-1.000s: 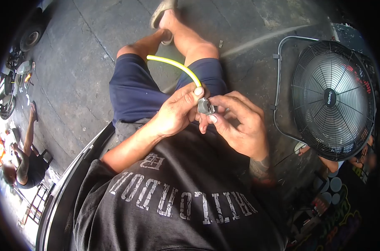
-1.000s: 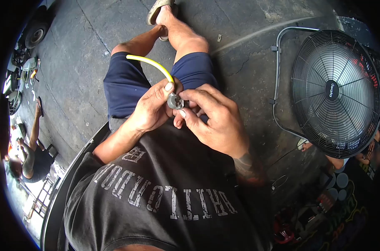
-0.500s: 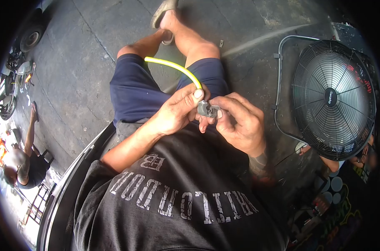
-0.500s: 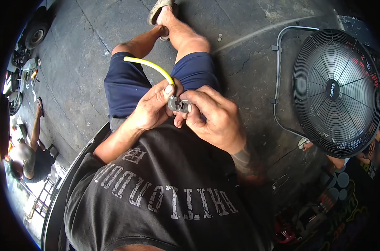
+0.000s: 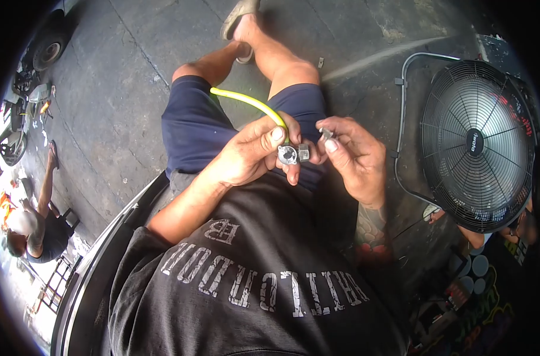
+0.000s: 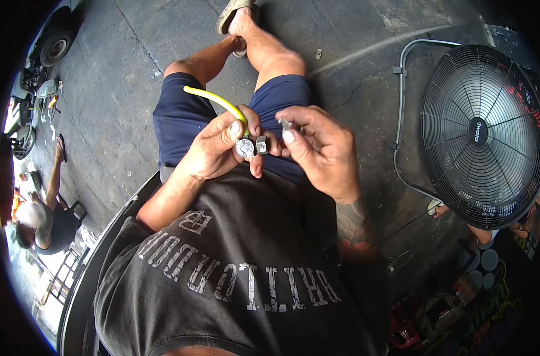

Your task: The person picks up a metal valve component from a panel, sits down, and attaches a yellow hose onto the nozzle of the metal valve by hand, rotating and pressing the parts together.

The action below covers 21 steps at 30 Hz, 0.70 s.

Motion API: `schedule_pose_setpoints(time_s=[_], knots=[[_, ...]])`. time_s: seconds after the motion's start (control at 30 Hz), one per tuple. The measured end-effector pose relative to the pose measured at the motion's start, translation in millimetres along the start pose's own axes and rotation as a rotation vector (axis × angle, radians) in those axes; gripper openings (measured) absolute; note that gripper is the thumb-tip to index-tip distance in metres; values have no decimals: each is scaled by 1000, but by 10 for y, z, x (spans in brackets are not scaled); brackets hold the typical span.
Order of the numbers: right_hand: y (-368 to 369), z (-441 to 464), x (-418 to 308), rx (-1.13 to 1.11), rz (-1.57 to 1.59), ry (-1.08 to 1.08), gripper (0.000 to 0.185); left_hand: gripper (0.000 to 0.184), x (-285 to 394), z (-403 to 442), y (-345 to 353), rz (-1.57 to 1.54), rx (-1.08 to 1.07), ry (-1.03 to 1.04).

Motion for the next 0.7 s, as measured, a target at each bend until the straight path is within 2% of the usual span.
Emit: schedule_pose_setpoints(time_s=[0.13, 0.23, 0.33, 0.57, 0.63, 0.7], knots=[[-36, 111, 257, 113, -110, 52, 20, 34, 52, -29, -39, 23, 33, 1], [57, 198, 449, 143, -142, -1, 27, 33, 73, -32, -46, 21, 20, 19], [119, 218, 383, 124, -160, 37, 28, 33, 92, -41, -51, 35, 37, 33], [87, 169, -38, -11, -399, -256, 24, 33, 79, 10, -75, 54, 80, 51], [152, 136, -183, -77, -439, -226, 28, 34, 66, 23, -76, 68, 110, 52], [210, 128, -211, -104, -524, -297, 31, 32, 73, 61, -17, 98, 159, 105]])
Point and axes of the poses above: each hand's wrist, its own z-axis towards the middle knuckle, its own y-axis out of the palm, x = y × z, the point moved 3 cm from there along z, towards the middle knuckle, and after that the axes turned 8 degrees about -y, right-handed, at the moved point
